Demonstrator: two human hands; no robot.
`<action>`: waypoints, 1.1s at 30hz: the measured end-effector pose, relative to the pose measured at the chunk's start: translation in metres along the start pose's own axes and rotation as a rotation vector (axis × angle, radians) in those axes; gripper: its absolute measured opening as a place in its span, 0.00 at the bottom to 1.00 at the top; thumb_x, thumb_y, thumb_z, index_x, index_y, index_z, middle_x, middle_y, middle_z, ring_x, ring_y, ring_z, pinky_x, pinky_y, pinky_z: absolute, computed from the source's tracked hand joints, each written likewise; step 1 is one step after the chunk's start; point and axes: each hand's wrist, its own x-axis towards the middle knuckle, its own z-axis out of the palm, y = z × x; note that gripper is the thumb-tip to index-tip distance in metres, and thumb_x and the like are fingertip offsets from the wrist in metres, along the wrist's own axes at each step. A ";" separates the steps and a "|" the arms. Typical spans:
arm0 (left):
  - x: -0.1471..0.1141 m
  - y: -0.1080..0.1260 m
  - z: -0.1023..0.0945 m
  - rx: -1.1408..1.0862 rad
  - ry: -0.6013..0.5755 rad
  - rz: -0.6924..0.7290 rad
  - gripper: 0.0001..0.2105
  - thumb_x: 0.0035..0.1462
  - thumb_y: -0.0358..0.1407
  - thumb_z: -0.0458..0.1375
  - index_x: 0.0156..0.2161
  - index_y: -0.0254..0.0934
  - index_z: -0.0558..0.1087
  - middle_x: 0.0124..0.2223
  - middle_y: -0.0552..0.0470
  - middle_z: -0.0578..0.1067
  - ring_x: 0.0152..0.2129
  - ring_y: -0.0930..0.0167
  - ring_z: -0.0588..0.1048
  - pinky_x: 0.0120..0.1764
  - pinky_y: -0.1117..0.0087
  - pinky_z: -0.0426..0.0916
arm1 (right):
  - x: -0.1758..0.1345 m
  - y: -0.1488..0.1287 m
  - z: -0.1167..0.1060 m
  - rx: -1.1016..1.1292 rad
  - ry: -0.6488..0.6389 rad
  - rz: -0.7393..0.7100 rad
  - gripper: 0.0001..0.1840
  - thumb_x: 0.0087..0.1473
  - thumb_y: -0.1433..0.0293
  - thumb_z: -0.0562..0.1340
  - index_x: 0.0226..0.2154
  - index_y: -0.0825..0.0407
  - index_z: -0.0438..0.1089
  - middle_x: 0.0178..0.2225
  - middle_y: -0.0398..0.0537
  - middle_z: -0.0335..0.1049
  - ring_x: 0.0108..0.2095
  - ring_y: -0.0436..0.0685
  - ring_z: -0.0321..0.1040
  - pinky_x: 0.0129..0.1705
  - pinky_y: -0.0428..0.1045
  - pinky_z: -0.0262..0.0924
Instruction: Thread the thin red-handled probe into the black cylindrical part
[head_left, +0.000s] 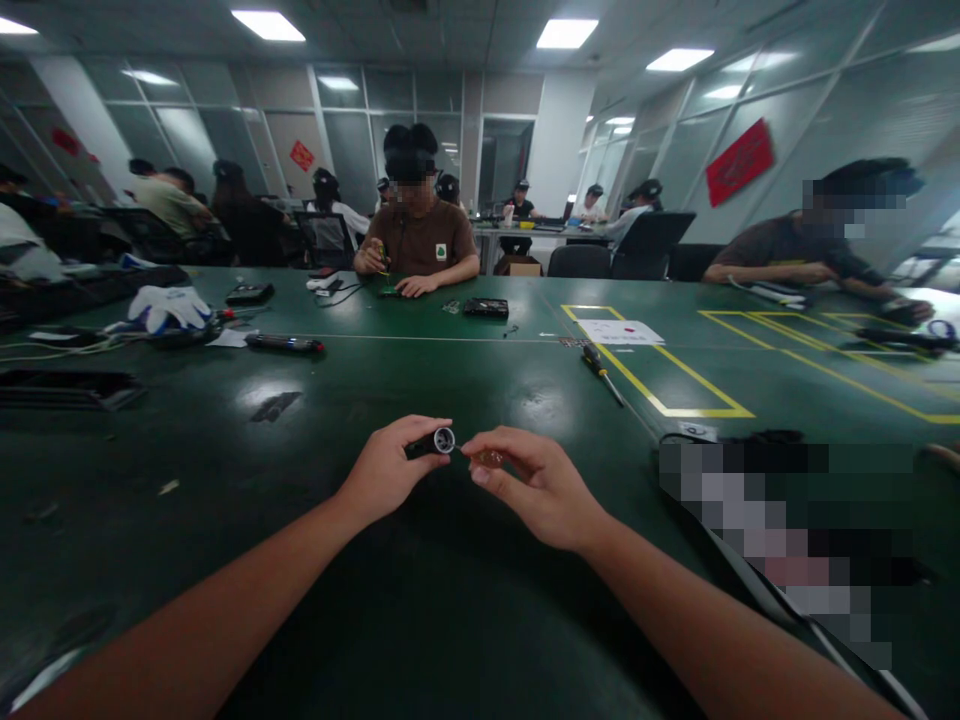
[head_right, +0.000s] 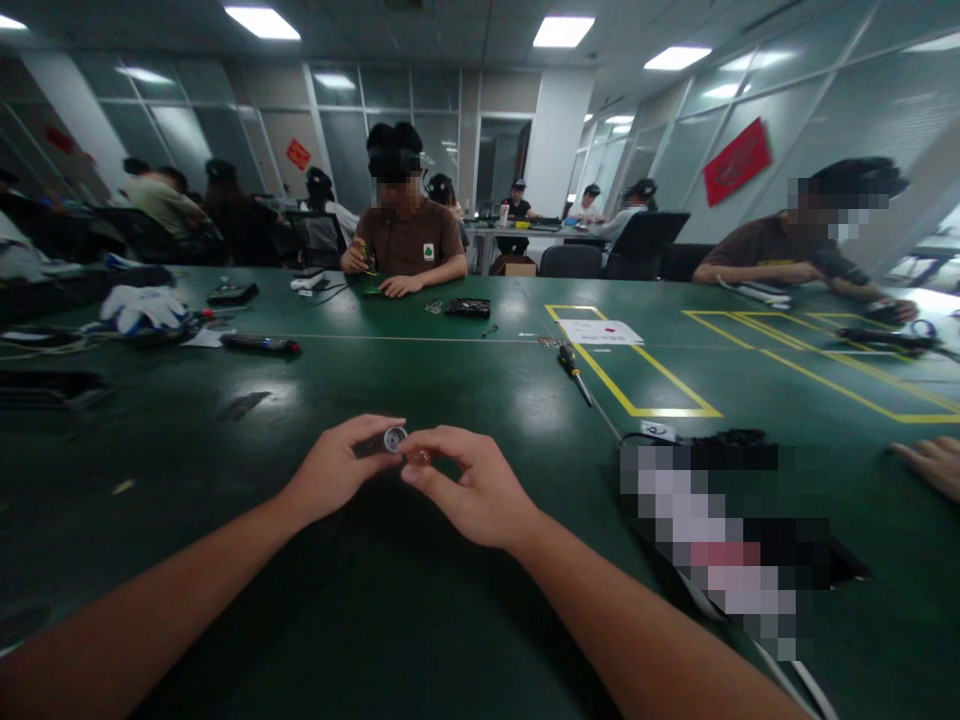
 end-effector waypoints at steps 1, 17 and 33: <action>0.000 0.001 0.000 -0.001 0.001 0.001 0.19 0.57 0.33 0.66 0.54 0.42 0.77 0.52 0.48 0.79 0.51 0.63 0.76 0.58 0.57 0.67 | 0.000 0.000 0.000 0.008 -0.007 -0.001 0.10 0.61 0.64 0.66 0.45 0.44 0.78 0.37 0.46 0.74 0.39 0.57 0.71 0.44 0.53 0.66; 0.001 0.006 0.001 0.030 -0.009 -0.023 0.19 0.55 0.31 0.67 0.53 0.43 0.78 0.52 0.49 0.79 0.51 0.63 0.76 0.58 0.57 0.68 | 0.011 0.011 0.001 0.278 0.283 0.186 0.19 0.62 0.51 0.61 0.37 0.49 0.76 0.26 0.42 0.70 0.29 0.53 0.67 0.36 0.51 0.62; 0.001 0.004 -0.001 0.023 -0.031 0.000 0.20 0.54 0.30 0.67 0.53 0.44 0.79 0.51 0.49 0.80 0.49 0.63 0.77 0.57 0.57 0.69 | 0.013 0.018 -0.001 0.134 0.346 0.196 0.12 0.62 0.58 0.63 0.40 0.49 0.74 0.32 0.45 0.76 0.33 0.55 0.72 0.40 0.52 0.66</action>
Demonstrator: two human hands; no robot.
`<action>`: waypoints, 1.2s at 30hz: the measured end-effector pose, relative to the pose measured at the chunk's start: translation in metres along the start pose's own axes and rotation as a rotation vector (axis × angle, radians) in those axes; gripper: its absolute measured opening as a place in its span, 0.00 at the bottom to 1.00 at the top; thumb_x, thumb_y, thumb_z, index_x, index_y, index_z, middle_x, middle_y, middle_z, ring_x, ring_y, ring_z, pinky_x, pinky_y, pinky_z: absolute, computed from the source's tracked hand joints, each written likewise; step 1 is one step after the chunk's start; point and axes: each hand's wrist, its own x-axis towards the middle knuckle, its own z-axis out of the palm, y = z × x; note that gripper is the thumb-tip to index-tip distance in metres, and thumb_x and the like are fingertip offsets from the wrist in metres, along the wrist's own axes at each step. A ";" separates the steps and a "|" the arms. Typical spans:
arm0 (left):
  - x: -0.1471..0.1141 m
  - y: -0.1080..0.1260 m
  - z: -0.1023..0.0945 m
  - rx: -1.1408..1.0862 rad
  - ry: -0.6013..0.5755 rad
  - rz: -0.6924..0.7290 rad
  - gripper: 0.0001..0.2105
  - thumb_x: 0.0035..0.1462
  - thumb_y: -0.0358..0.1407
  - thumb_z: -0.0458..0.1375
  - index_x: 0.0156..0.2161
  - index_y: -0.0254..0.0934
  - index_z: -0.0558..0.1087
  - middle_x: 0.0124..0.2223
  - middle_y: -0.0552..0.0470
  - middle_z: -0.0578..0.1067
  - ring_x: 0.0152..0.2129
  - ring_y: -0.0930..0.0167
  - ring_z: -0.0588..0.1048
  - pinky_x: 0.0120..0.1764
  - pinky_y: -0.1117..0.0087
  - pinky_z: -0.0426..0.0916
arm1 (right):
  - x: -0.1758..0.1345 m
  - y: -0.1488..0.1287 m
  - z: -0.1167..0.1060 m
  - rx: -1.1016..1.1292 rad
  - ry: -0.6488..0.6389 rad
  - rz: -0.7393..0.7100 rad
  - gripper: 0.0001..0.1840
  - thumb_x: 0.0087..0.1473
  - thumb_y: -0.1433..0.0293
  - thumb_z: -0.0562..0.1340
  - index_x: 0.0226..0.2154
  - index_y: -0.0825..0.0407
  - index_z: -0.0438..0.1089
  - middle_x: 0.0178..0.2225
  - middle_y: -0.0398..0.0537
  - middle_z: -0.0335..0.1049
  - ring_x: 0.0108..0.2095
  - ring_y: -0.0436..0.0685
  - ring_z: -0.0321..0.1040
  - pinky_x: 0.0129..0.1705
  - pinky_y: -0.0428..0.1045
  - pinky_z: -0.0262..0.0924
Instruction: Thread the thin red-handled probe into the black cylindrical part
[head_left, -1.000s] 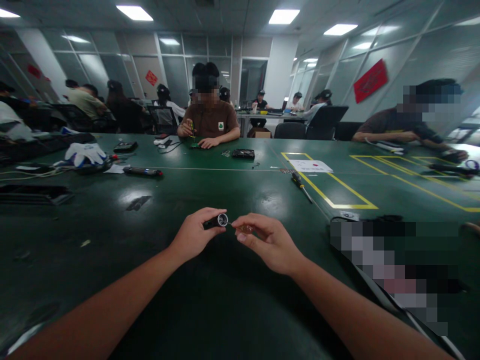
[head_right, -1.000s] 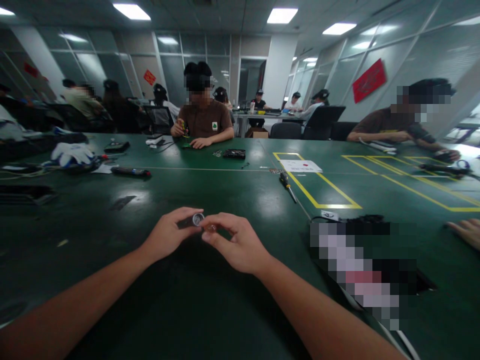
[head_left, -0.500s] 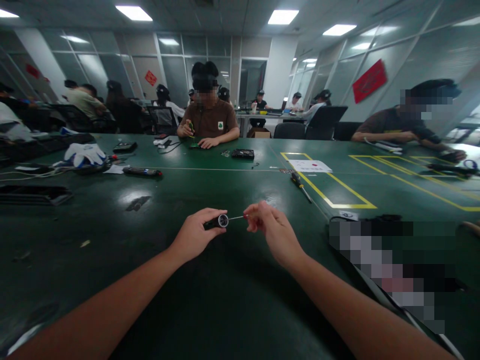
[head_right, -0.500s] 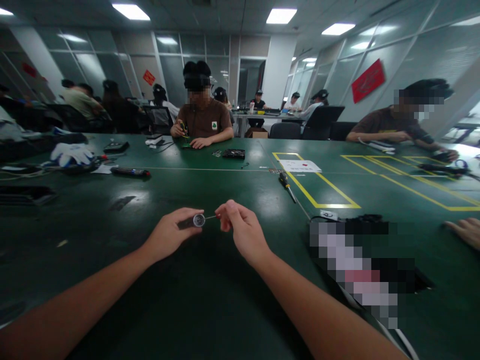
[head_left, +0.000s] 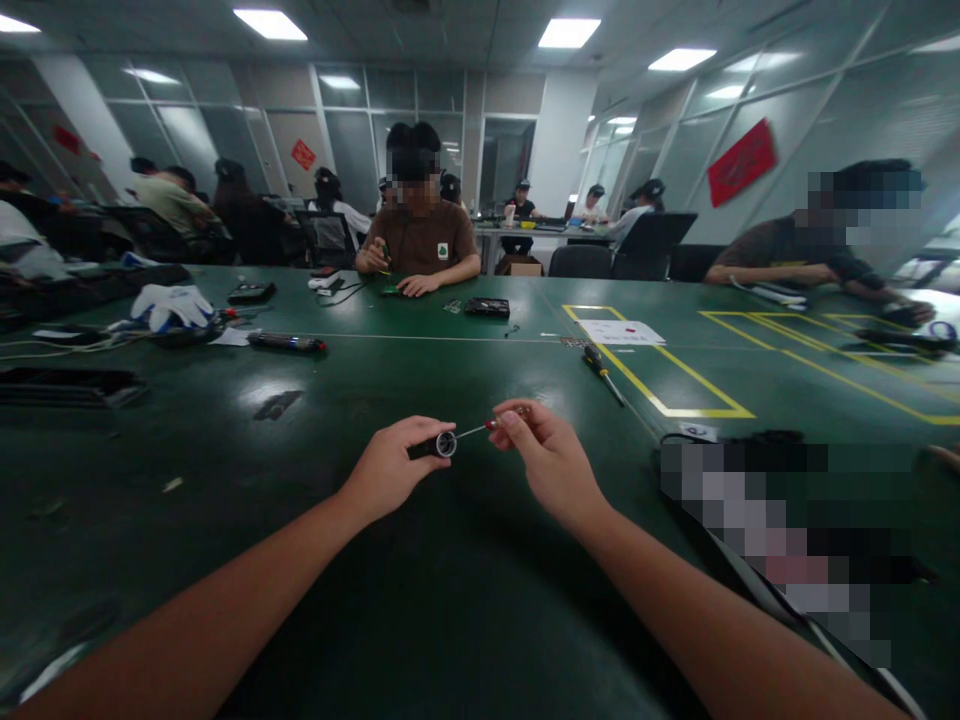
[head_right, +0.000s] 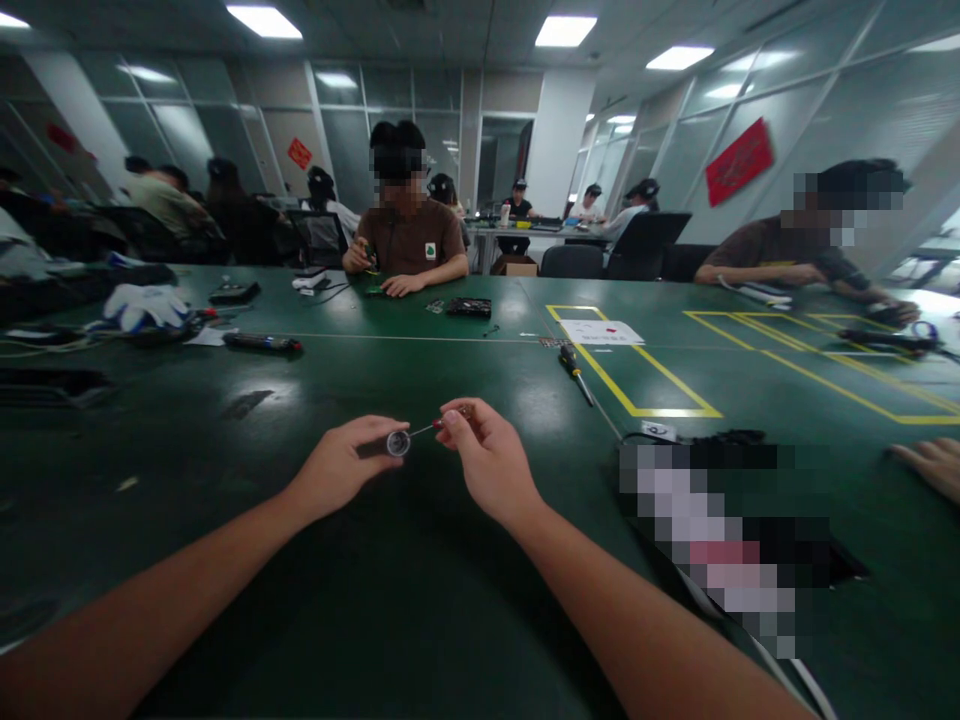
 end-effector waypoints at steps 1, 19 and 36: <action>0.000 0.000 -0.001 0.012 -0.011 0.005 0.20 0.55 0.30 0.66 0.53 0.44 0.79 0.51 0.50 0.79 0.50 0.63 0.77 0.57 0.57 0.69 | 0.000 0.001 0.000 -0.008 -0.005 0.000 0.12 0.62 0.58 0.62 0.40 0.49 0.74 0.31 0.45 0.76 0.33 0.55 0.72 0.40 0.52 0.66; 0.002 0.001 -0.003 0.095 0.004 -0.004 0.20 0.56 0.31 0.67 0.54 0.43 0.78 0.54 0.51 0.79 0.52 0.63 0.76 0.58 0.58 0.67 | 0.001 0.006 0.001 0.124 0.099 0.017 0.14 0.64 0.56 0.61 0.40 0.50 0.72 0.33 0.45 0.73 0.34 0.54 0.71 0.40 0.52 0.66; 0.001 -0.001 -0.003 0.099 0.000 0.019 0.20 0.55 0.30 0.68 0.54 0.43 0.78 0.52 0.51 0.80 0.51 0.64 0.76 0.57 0.59 0.67 | -0.009 -0.006 0.001 -0.090 -0.093 -0.074 0.16 0.67 0.56 0.57 0.38 0.49 0.73 0.27 0.41 0.67 0.29 0.53 0.66 0.33 0.50 0.60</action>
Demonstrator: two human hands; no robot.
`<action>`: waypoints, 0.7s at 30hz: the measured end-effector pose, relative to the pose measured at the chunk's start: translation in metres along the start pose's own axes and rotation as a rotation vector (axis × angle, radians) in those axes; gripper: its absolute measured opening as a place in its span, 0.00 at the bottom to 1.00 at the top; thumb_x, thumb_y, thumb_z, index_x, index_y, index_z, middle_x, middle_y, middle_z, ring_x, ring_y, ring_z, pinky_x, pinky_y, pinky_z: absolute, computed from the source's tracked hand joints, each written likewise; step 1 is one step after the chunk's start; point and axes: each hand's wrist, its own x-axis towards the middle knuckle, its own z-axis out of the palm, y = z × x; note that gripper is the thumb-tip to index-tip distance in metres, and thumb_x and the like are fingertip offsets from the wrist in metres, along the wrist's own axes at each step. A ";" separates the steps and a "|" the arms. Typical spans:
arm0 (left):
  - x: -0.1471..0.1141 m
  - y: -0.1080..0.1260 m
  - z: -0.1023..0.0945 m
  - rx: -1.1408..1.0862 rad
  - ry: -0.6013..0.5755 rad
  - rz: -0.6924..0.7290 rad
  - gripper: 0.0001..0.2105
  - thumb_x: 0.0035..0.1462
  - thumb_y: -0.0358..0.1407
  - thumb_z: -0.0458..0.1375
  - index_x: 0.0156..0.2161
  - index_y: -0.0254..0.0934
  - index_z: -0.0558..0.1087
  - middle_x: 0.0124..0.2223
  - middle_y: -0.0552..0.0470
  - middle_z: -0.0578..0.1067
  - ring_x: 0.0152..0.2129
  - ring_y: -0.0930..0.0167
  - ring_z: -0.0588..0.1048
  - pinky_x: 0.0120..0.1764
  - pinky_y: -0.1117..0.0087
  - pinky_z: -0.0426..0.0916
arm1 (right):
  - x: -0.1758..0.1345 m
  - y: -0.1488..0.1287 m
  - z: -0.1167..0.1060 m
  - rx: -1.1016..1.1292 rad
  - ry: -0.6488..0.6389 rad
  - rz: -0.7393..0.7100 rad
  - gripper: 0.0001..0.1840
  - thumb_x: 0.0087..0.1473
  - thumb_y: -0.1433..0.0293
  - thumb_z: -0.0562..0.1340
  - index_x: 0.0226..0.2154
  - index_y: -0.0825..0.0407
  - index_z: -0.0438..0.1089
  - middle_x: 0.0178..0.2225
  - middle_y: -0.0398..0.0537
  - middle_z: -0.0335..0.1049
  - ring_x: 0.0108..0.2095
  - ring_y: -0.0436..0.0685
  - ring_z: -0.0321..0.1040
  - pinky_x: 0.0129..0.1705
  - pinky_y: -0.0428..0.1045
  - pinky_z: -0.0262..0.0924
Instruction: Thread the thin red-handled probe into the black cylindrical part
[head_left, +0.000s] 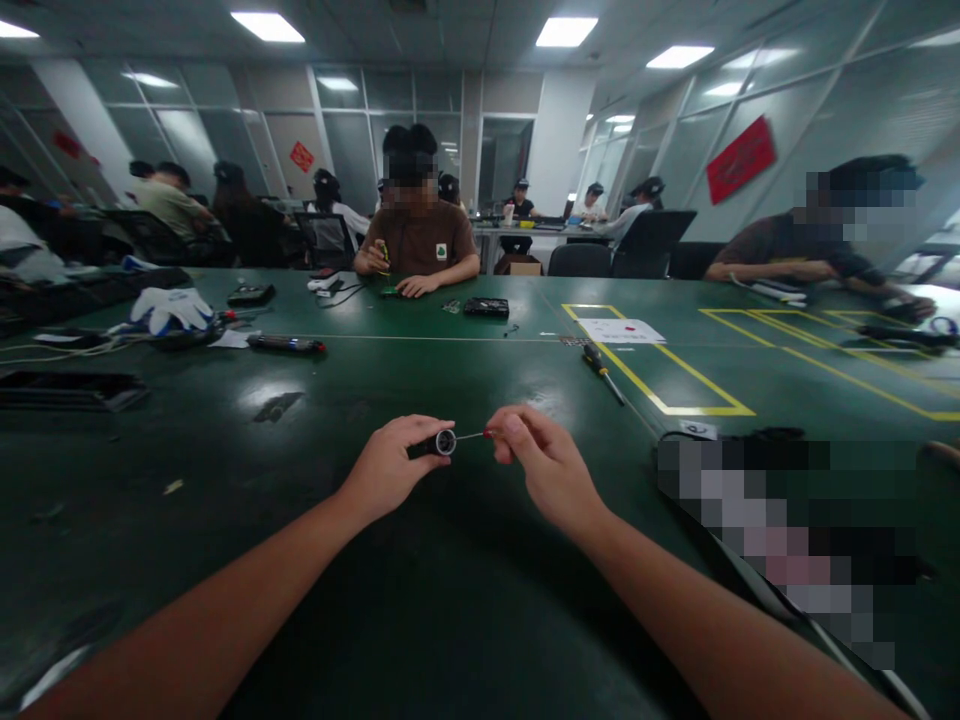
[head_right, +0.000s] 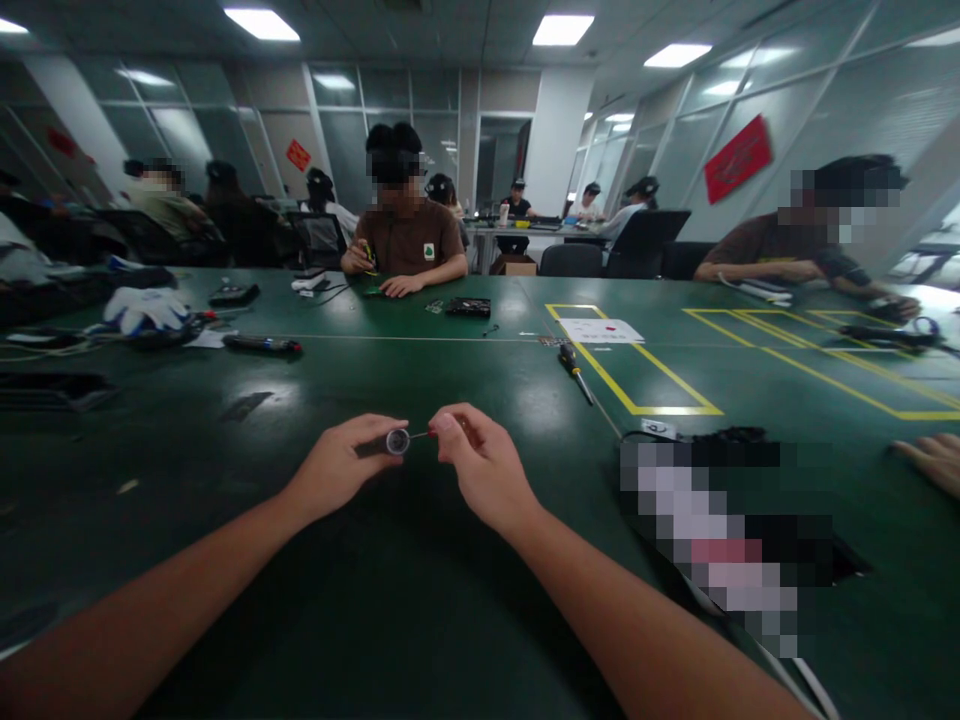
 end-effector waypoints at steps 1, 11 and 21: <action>0.000 0.000 0.000 0.007 -0.009 -0.001 0.20 0.55 0.30 0.68 0.54 0.43 0.78 0.52 0.51 0.80 0.51 0.64 0.76 0.57 0.58 0.67 | 0.000 0.000 0.000 -0.018 0.017 0.006 0.17 0.67 0.56 0.56 0.38 0.49 0.74 0.26 0.42 0.67 0.28 0.53 0.65 0.33 0.50 0.59; -0.001 -0.001 -0.003 0.077 -0.023 0.035 0.20 0.56 0.30 0.67 0.55 0.45 0.78 0.53 0.50 0.79 0.50 0.62 0.75 0.54 0.55 0.68 | 0.008 0.010 0.003 0.155 0.145 0.089 0.12 0.62 0.59 0.62 0.40 0.50 0.73 0.34 0.46 0.76 0.34 0.55 0.72 0.42 0.52 0.66; -0.001 0.001 -0.002 0.103 -0.040 0.059 0.19 0.58 0.31 0.65 0.55 0.47 0.77 0.53 0.50 0.79 0.50 0.62 0.75 0.56 0.52 0.66 | 0.012 0.018 -0.004 0.262 0.204 0.210 0.21 0.63 0.50 0.59 0.32 0.50 0.71 0.26 0.42 0.68 0.27 0.53 0.67 0.34 0.51 0.64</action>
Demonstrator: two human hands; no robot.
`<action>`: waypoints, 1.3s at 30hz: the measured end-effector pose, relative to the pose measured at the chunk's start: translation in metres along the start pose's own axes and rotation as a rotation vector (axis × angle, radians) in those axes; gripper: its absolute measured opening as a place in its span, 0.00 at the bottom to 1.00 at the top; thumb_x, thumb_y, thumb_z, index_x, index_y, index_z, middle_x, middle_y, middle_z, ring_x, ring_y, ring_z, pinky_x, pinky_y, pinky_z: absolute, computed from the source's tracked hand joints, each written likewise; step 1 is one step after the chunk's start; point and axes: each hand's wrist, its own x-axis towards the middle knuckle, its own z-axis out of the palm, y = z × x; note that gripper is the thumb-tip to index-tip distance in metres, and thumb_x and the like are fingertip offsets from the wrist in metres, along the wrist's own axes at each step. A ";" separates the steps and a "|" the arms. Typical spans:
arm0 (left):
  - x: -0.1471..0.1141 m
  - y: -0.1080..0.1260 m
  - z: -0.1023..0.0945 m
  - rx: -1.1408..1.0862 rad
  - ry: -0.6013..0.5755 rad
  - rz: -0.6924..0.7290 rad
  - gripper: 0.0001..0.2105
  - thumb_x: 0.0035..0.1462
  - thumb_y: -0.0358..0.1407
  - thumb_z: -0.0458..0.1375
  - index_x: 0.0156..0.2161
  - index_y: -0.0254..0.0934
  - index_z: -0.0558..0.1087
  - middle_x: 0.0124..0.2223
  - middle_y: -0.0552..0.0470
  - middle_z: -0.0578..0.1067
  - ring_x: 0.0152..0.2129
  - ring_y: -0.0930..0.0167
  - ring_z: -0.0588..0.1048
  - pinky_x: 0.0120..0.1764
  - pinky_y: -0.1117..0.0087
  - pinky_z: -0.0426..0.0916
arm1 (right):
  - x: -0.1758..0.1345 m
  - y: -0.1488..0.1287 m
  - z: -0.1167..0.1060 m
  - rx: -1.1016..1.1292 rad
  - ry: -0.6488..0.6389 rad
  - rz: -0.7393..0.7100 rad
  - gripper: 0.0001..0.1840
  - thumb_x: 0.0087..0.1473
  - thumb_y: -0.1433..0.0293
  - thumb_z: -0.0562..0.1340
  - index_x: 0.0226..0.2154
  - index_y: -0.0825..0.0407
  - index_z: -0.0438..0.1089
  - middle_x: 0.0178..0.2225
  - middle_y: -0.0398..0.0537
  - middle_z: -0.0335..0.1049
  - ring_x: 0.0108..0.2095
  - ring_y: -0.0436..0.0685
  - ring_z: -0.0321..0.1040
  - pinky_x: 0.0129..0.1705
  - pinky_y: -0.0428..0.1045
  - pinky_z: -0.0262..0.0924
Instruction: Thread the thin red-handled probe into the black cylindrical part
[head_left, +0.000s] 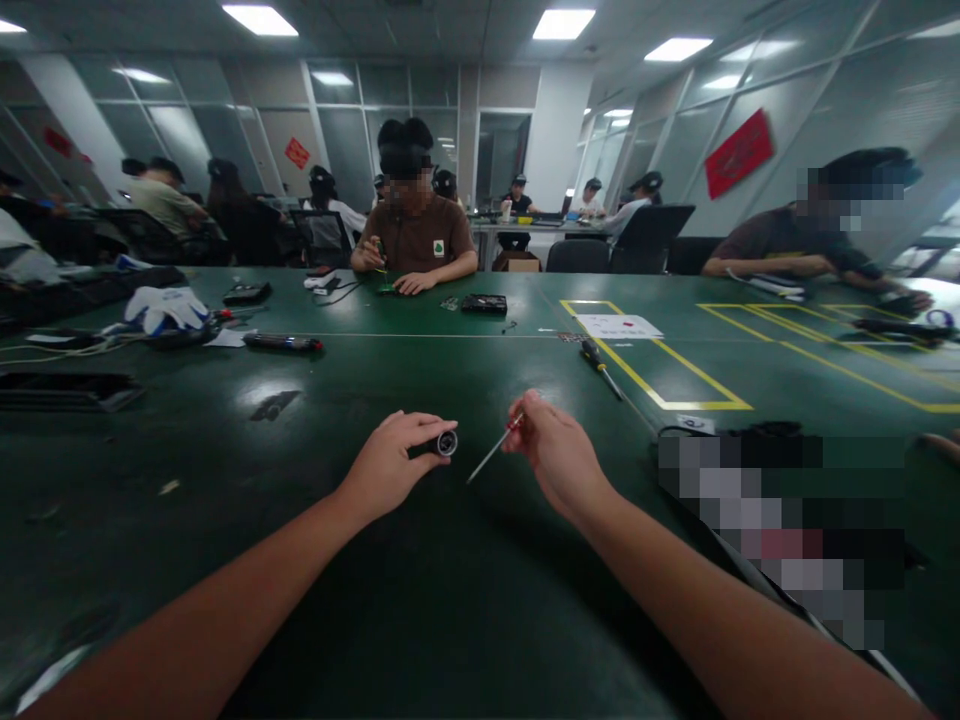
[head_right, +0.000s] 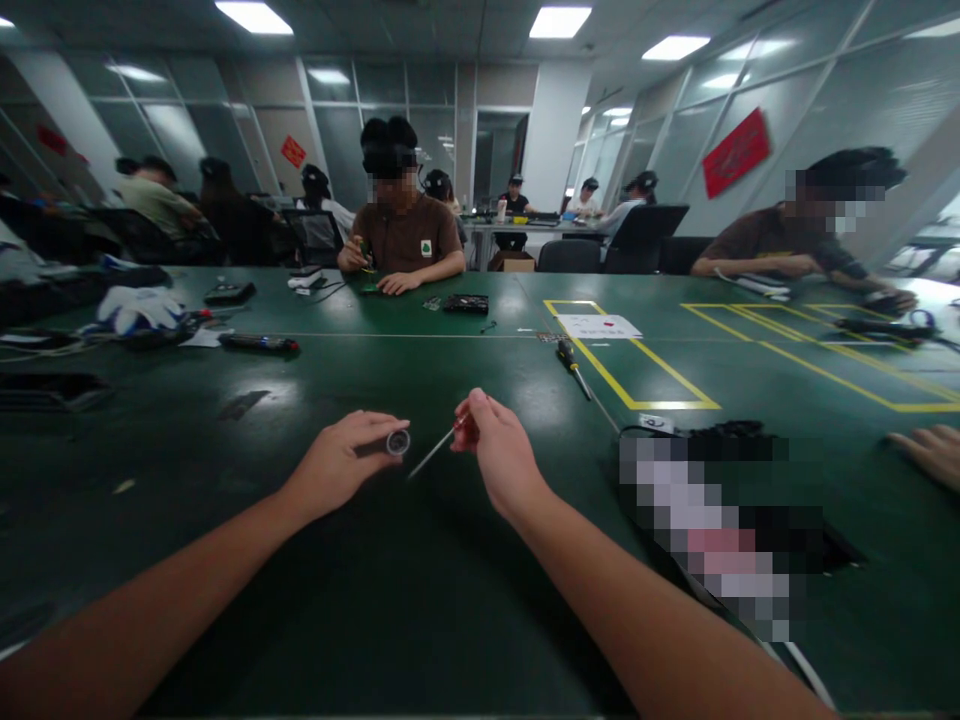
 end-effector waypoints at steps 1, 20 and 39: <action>0.000 0.000 0.000 -0.009 0.006 -0.006 0.20 0.58 0.31 0.65 0.55 0.47 0.77 0.53 0.50 0.79 0.51 0.62 0.75 0.56 0.52 0.66 | 0.000 0.000 -0.001 0.006 0.031 -0.012 0.21 0.63 0.50 0.59 0.32 0.50 0.71 0.27 0.43 0.68 0.28 0.53 0.67 0.34 0.51 0.64; -0.001 -0.002 0.002 -0.055 0.051 -0.026 0.20 0.56 0.33 0.67 0.55 0.45 0.78 0.53 0.49 0.80 0.51 0.61 0.76 0.56 0.55 0.68 | -0.015 -0.010 0.006 -0.309 -0.142 -0.217 0.10 0.67 0.61 0.57 0.46 0.48 0.69 0.30 0.42 0.71 0.32 0.54 0.70 0.38 0.51 0.63; 0.000 0.000 -0.001 0.045 -0.015 -0.004 0.19 0.59 0.33 0.65 0.55 0.49 0.77 0.54 0.50 0.79 0.52 0.61 0.75 0.64 0.42 0.55 | -0.006 0.000 0.005 -0.074 -0.078 -0.093 0.15 0.62 0.55 0.61 0.39 0.49 0.73 0.32 0.45 0.73 0.33 0.55 0.71 0.40 0.52 0.66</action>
